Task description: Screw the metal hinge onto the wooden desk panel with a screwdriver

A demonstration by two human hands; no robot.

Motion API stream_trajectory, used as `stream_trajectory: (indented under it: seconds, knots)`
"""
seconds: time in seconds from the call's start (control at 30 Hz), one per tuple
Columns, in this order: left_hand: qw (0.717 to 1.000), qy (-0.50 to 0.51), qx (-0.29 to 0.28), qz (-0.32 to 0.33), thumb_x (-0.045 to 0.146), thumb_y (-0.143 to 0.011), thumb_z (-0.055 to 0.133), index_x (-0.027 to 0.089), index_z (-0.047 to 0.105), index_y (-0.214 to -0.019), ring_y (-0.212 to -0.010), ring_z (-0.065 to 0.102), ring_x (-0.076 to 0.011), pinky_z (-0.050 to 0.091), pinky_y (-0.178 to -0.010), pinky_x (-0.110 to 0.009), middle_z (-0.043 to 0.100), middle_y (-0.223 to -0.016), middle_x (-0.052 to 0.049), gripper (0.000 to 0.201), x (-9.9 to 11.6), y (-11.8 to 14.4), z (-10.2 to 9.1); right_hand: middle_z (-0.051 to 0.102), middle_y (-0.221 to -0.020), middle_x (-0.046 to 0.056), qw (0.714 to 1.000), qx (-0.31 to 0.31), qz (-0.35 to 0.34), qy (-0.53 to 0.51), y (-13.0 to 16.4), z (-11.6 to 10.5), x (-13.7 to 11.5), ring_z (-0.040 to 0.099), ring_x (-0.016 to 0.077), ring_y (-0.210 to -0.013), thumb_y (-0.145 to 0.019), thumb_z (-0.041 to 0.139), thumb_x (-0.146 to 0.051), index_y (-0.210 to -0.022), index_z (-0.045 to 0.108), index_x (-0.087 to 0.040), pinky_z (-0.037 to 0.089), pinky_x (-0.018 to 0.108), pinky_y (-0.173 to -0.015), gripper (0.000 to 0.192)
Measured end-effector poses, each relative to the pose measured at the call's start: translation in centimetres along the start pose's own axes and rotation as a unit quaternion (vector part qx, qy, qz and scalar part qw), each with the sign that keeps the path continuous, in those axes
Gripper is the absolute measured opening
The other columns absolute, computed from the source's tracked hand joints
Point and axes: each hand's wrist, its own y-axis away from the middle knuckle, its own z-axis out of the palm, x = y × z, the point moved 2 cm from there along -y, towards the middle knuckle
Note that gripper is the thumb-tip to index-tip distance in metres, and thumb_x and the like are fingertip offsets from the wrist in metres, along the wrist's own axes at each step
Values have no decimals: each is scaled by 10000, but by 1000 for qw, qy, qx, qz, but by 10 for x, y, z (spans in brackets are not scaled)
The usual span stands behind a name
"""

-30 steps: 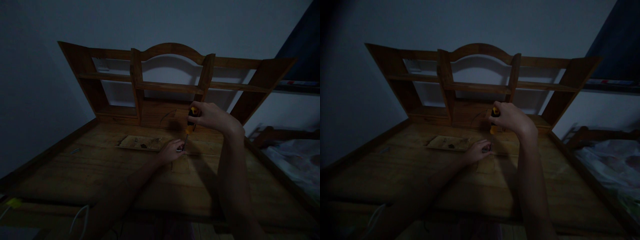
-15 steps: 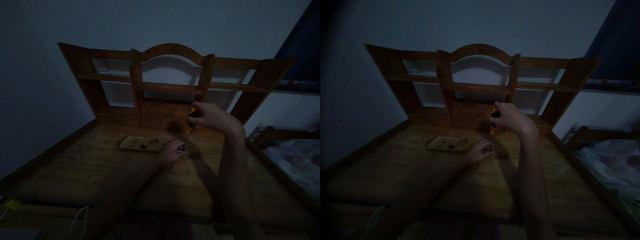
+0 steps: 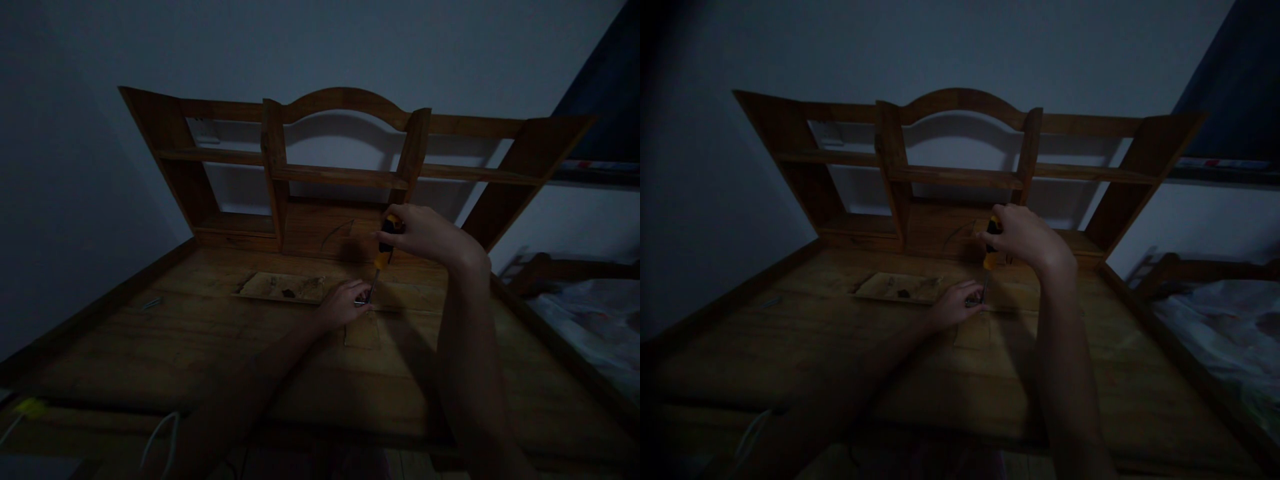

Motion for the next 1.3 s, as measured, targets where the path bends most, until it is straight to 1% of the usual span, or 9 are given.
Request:
stream_trajectory:
  seconds: [0.13, 0.27, 0.4, 0.6, 0.73, 0.9, 1.0, 1.17, 1.3]
  knots:
    - [1000, 4, -4, 1, 299, -872, 669, 178, 593, -996, -875, 579, -173, 459, -786, -278, 595, -931, -27, 189, 0, 0, 0, 690, -968, 75, 1000, -13, -12, -22, 2, -3, 2, 634, 236, -853, -841, 615, -453, -1066, 634, -194, 441, 316, -699, 343]
    - [1000, -1, -7, -2, 314, -878, 661, 175, 583, -943, -852, 575, -167, 455, -766, -270, 589, -910, -22, 172, 2, 0, -1, 693, -938, 91, 1000, -2, 7, -7, 1, -1, -3, 639, 246, -851, -869, 581, -465, -998, 651, -186, 439, 318, -691, 315]
    - [1000, -3, -4, 1, 349, -877, 662, 170, 575, -926, -834, 567, -164, 450, -746, -263, 584, -901, -24, 205, 3, 0, -2, 692, -905, 111, 999, 14, 31, 23, -1, 2, -8, 641, 274, -859, -883, 531, -529, -963, 643, -178, 438, 340, -698, 377]
    - [1000, -7, -7, -2, 369, -882, 651, 176, 576, -936, -853, 570, -167, 448, -759, -266, 587, -910, -24, 214, 2, 0, -1, 699, -972, 64, 999, -12, -16, -41, 4, -5, -7, 641, 222, -848, -855, 602, -429, -1069, 627, -206, 441, 303, -712, 310]
    - [1000, -3, -3, -2, 348, -877, 660, 176, 570, -925, -852, 569, -164, 448, -767, -264, 582, -899, -17, 200, 2, -1, 0, 696, -910, 76, 1000, -1, 1, -16, 4, -5, -6, 641, 229, -813, -883, 570, -450, -983, 645, -196, 426, 310, -681, 283]
    - [1000, 5, -3, 6, 321, -876, 661, 175, 574, -931, -845, 567, -161, 447, -757, -262, 582, -905, -18, 178, 3, -1, -1, 684, -812, 104, 999, 7, 32, 22, -1, 1, -5, 638, 254, -765, -901, 505, -547, -896, 645, -183, 413, 334, -644, 390]
    - [1000, 7, 0, 6, 313, -876, 662, 178, 578, -965, -851, 570, -161, 448, -764, -265, 587, -921, -18, 183, 2, 0, -1, 689, -860, 98, 1000, -3, 22, 2, 0, 0, -1, 635, 241, -766, -875, 542, -550, -946, 643, -183, 421, 327, -647, 387]
    - [1000, 12, -2, 4, 294, -876, 662, 178, 589, -1015, -870, 575, -164, 455, -784, -269, 594, -927, -20, 195, 1, 0, 0, 694, -950, 65, 999, -25, 1, -41, 4, -6, 4, 637, 213, -800, -848, 608, -430, -1111, 615, -207, 436, 296, -664, 344]
    - [1000, 8, -8, 4, 298, -875, 666, 177, 593, -1006, -857, 573, -160, 455, -772, -264, 590, -915, -16, 192, 2, 0, -2, 696, -916, 71, 1000, -18, 3, -24, 3, -5, 2, 639, 221, -796, -866, 588, -436, -1061, 631, -200, 429, 301, -665, 309]
